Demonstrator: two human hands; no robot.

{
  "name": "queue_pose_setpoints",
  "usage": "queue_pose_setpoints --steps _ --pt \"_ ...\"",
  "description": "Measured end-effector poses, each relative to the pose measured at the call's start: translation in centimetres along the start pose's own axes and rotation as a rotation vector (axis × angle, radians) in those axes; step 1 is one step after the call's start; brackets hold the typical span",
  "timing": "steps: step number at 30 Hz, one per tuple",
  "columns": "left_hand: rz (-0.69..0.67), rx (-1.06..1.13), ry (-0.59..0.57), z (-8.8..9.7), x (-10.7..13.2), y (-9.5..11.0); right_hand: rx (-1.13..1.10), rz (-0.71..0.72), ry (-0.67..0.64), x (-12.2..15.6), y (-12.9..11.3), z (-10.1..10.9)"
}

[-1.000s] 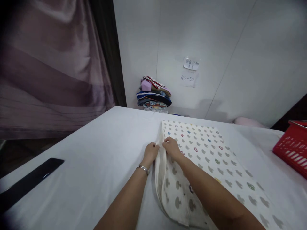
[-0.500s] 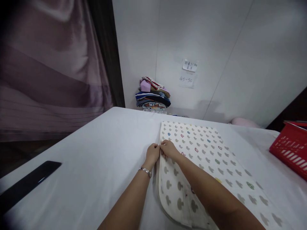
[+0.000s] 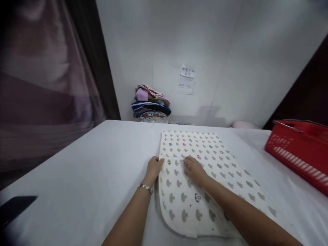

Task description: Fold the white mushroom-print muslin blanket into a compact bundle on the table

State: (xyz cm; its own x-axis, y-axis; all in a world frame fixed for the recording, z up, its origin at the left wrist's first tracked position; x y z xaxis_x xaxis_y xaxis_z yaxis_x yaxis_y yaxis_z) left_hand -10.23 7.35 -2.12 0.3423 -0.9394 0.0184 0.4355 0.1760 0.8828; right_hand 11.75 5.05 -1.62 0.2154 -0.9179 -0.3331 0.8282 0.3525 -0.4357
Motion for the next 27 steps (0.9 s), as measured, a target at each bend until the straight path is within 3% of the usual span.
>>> queue_pose_setpoints --steps 5,8,11,14,18,23,27 --pt "-0.020 -0.058 -0.014 0.2 -0.5 0.3 0.292 -0.128 0.013 8.4 10.1 6.1" --pt "-0.029 -0.080 -0.013 0.1 -0.8 0.3 0.428 -0.376 0.056 13.9 16.3 10.8" --pt "-0.025 -0.095 0.009 -0.1 -1.2 0.1 0.468 -0.621 0.091 18.4 20.1 14.3" --pt "0.040 -0.020 0.010 -0.3 -1.6 -0.4 0.446 -0.684 0.140 20.7 20.7 15.6" --pt "0.107 0.073 -0.031 -0.2 -1.4 -0.6 0.455 -0.671 0.142 21.4 19.0 15.4" --pt "0.069 0.072 -0.054 0.2 -0.4 -0.7 0.384 -0.808 0.054 21.4 18.2 15.6" --pt "0.018 0.000 -0.028 0.5 -0.1 -0.4 0.136 -0.959 0.028 21.4 17.6 15.7"
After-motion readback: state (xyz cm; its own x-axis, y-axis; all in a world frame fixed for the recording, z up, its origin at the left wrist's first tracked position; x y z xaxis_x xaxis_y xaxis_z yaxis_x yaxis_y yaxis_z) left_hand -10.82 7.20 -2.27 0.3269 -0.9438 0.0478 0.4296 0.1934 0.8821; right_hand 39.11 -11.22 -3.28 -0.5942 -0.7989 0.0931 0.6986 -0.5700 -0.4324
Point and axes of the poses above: each hand's wrist, its own x-axis away from the middle knuckle, its own z-axis out of the back of the hand, y = z × x, the point moved 2 cm from there along -x, towards the middle knuckle, and after that the axes turned 9 degrees about y, right-handed, at the moved point
